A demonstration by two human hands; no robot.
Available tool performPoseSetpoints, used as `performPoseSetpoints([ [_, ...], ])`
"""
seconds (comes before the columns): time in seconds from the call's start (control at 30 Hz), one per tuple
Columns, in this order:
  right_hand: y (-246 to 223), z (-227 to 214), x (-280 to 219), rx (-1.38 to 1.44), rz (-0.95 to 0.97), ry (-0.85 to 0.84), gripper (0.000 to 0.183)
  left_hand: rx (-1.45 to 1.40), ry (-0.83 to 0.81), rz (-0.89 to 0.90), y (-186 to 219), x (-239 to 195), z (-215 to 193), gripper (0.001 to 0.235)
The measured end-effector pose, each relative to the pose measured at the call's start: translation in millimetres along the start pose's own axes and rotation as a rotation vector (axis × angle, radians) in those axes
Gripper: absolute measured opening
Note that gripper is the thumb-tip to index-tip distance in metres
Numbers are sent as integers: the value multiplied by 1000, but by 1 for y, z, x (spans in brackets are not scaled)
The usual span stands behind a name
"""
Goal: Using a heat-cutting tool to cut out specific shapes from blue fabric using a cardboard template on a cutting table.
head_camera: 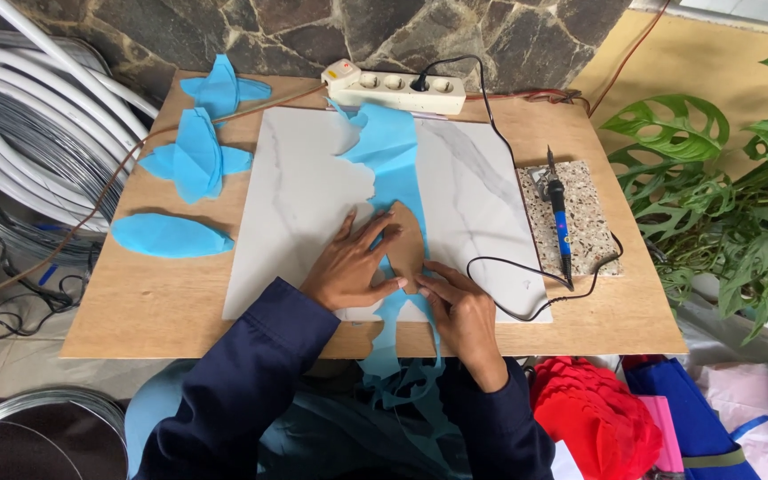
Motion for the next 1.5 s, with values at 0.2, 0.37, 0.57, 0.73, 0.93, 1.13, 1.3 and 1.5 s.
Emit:
performPoseSetpoints([
  [0.2, 1, 0, 0, 9, -5, 19, 18, 10, 20, 12, 0, -1, -1, 62],
  [0.37, 0, 0, 0, 11, -5, 15, 16, -3, -9, -5, 0, 0, -1, 63],
  [0.57, 0, 1, -2, 18, -22, 34, 14, -24, -39, -16, 0, 0, 0, 63],
  [0.73, 0, -2, -1, 8, -28, 72, 13, 9, -40, 6, 0, 1, 1, 67],
  [0.93, -16, -22, -5, -14, -100, 64, 13, 20, -12, 22, 1, -1, 1, 63],
  [1.13, 8, -109, -7, -34, -316, 125, 15, 47, -59, 52, -5, 7, 16, 62],
  [1.3, 107, -134, 36, -802, -416, 270, 6, 136, -327, -14, -13, 19, 30, 66],
  [1.5, 104, -93, 42, -1069, -888, -22, 15, 134, -431, -18, -16, 21, 43, 65],
])
Point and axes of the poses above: each hand's wrist, its own x-axis towards the middle knuckle, its own z-axis out of the palm, y = z × x, the point moved 8 cm from there along x, towards the middle knuckle, and after that the axes turned 5 degrees about y, right-handed, at the moved point
